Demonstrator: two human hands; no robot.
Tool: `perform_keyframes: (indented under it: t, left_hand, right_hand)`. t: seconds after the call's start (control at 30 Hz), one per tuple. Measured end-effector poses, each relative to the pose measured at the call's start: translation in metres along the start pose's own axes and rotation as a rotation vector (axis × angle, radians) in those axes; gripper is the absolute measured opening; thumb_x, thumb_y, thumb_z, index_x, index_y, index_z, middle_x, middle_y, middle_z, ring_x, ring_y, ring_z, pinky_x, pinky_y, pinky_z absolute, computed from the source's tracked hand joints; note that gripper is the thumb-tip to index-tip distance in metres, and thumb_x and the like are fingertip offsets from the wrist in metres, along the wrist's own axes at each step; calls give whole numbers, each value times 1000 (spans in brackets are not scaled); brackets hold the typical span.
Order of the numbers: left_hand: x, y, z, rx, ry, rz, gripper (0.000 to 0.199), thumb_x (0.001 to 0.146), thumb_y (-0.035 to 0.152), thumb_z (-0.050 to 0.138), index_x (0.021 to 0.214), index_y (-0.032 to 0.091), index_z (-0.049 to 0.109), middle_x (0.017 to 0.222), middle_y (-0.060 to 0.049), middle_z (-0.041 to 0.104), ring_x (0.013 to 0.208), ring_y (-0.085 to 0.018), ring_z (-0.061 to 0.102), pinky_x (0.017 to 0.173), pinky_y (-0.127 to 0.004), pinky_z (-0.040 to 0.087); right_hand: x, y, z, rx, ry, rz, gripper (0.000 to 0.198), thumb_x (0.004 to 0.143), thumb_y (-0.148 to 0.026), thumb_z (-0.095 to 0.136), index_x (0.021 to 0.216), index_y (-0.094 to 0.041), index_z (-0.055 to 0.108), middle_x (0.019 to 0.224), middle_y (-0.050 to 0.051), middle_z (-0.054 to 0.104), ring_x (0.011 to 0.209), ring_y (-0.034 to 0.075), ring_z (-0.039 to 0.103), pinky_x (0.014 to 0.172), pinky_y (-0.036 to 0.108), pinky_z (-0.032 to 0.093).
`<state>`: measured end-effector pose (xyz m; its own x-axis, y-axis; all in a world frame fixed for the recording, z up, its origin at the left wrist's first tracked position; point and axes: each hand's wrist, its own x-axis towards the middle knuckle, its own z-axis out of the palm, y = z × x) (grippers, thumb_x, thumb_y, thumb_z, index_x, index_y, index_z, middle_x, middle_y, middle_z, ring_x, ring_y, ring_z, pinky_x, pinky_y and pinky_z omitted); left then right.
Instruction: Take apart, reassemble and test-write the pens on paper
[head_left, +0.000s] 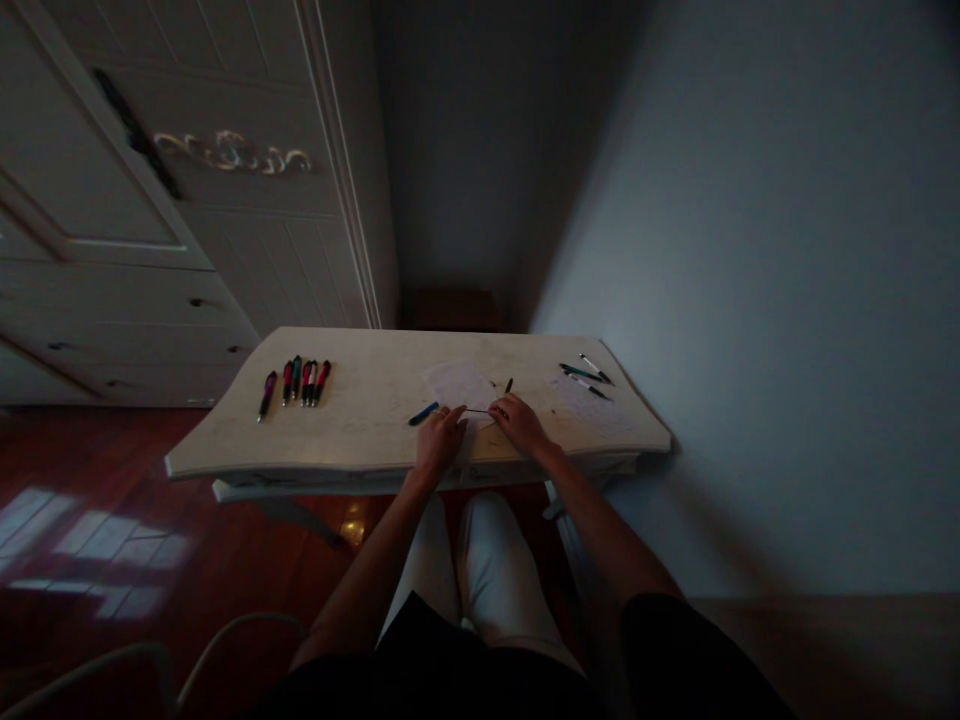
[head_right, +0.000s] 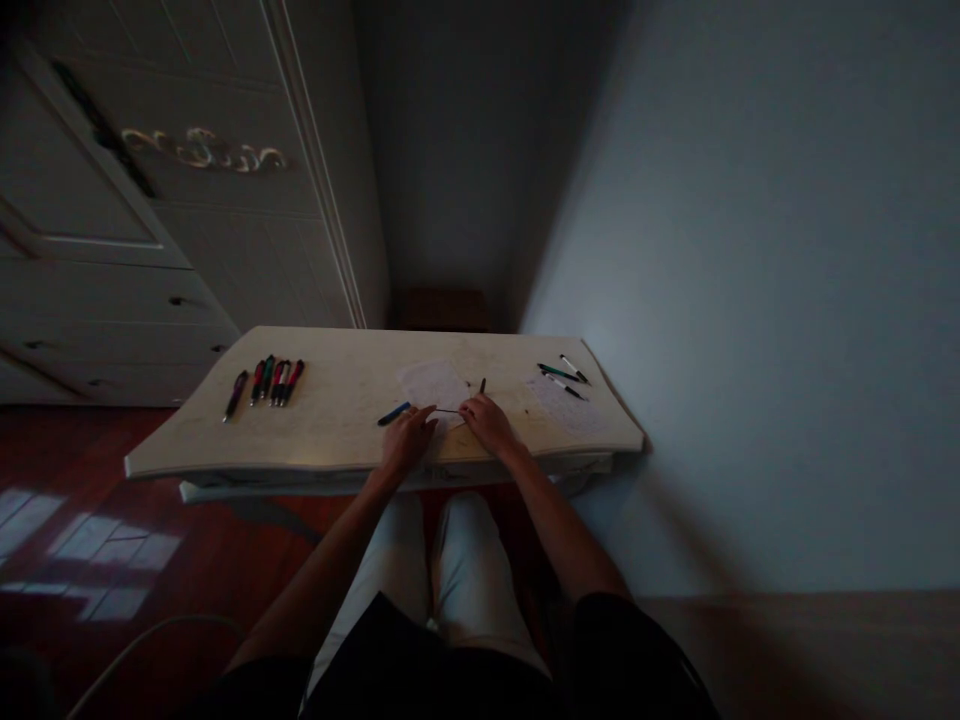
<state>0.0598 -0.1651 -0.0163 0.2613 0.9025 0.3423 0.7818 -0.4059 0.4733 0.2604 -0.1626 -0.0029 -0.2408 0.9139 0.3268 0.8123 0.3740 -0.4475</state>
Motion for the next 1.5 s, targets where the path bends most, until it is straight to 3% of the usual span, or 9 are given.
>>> perform_keyframes:
  t: [0.33, 0.5, 0.77, 1.03, 1.5]
  left_hand:
    - [-5, -9, 6, -62, 74, -13, 24, 95, 28, 51, 104, 22, 72, 93, -8, 69, 83, -20, 64, 70, -28, 44]
    - [-6, -12, 9, -57, 116, -58, 27, 96, 28, 48, 93, 22, 74, 86, -7, 67, 80, -19, 63, 69, -27, 43]
    - [-4, -10, 7, -74, 87, -43, 28, 92, 26, 56, 116, 19, 69, 94, -9, 69, 84, -21, 65, 72, -29, 45]
    - [-6, -9, 4, -36, 50, -22, 22, 94, 26, 53, 93, 21, 74, 90, -8, 67, 81, -19, 63, 70, -28, 43]
    - [-4, -5, 4, -5, 85, -64, 17, 90, 26, 55, 82, 18, 67, 85, -8, 66, 79, -21, 62, 68, -30, 43]
  right_hand:
    - [-2, 6, 1, 48, 2, -85, 15, 95, -23, 54, 90, -20, 68, 91, 5, 63, 91, 19, 57, 85, 30, 44]
    - [-7, 19, -3, 52, 28, -58, 16, 95, -22, 53, 89, -19, 67, 91, 6, 62, 90, 19, 56, 85, 30, 44]
    - [-13, 23, -4, 98, 59, -39, 16, 95, -24, 52, 89, -19, 66, 89, 5, 61, 89, 18, 56, 85, 29, 44]
    - [-11, 26, -4, 108, 106, -41, 16, 94, -26, 53, 90, -19, 67, 90, 6, 62, 90, 20, 57, 86, 31, 45]
    - [-9, 42, -2, -45, 177, 236, 15, 90, -22, 53, 90, -18, 67, 96, 9, 66, 93, 21, 59, 86, 32, 45]
